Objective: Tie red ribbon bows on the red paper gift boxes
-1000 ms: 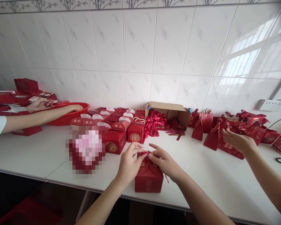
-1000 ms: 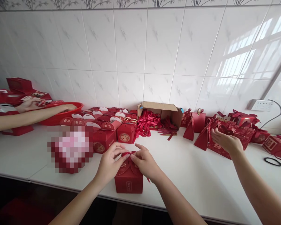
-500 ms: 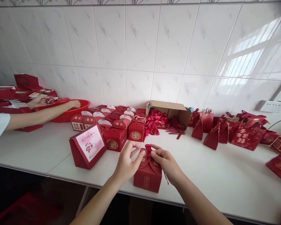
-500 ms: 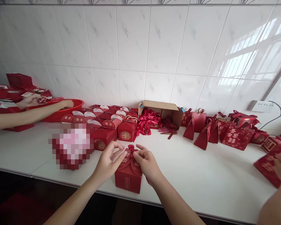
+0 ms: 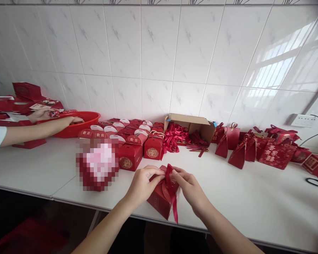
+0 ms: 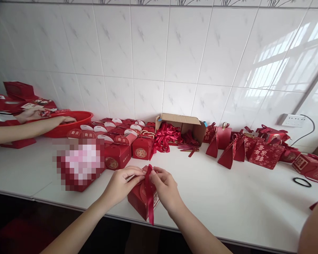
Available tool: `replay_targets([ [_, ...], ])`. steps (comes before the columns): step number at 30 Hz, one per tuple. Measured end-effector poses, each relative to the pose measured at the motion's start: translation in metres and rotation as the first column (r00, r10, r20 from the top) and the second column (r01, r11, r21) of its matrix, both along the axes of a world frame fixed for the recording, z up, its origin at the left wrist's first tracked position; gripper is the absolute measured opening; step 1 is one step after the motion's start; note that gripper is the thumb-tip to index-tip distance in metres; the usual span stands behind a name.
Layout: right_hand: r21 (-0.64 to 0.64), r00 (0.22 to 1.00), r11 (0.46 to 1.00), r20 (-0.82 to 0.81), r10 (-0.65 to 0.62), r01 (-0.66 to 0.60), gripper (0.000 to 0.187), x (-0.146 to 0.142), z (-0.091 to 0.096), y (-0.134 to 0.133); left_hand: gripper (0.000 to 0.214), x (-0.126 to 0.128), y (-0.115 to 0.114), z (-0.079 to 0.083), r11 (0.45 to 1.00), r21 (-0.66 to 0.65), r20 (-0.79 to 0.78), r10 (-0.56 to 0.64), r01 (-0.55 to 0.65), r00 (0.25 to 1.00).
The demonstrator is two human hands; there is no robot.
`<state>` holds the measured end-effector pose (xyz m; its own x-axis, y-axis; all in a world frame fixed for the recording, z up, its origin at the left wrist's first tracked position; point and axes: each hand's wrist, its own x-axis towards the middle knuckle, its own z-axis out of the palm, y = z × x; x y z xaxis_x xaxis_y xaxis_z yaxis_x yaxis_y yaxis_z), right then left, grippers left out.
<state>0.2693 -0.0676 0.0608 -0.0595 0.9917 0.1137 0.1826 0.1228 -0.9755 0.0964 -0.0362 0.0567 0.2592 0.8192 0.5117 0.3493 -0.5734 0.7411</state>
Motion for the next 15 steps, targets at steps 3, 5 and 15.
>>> replay_targets([
  [3,0.163,0.983,0.986,0.170,-0.064,0.035,0.027,0.012,-0.001,0.009,0.013,-0.003,-0.001,0.008,0.999,-0.014,-0.080,-0.041,0.040,0.996],
  [5,0.265,0.969,0.963,0.246,-0.024,-0.043,0.029,0.017,-0.001,0.016,0.014,-0.004,-0.002,0.014,0.999,-0.008,-0.147,-0.051,0.051,0.988],
  [15,0.153,0.839,0.947,0.517,0.167,-0.282,0.026,0.035,0.035,0.016,0.017,-0.008,0.002,0.033,0.993,0.083,-0.428,-0.039,0.082,0.903],
])
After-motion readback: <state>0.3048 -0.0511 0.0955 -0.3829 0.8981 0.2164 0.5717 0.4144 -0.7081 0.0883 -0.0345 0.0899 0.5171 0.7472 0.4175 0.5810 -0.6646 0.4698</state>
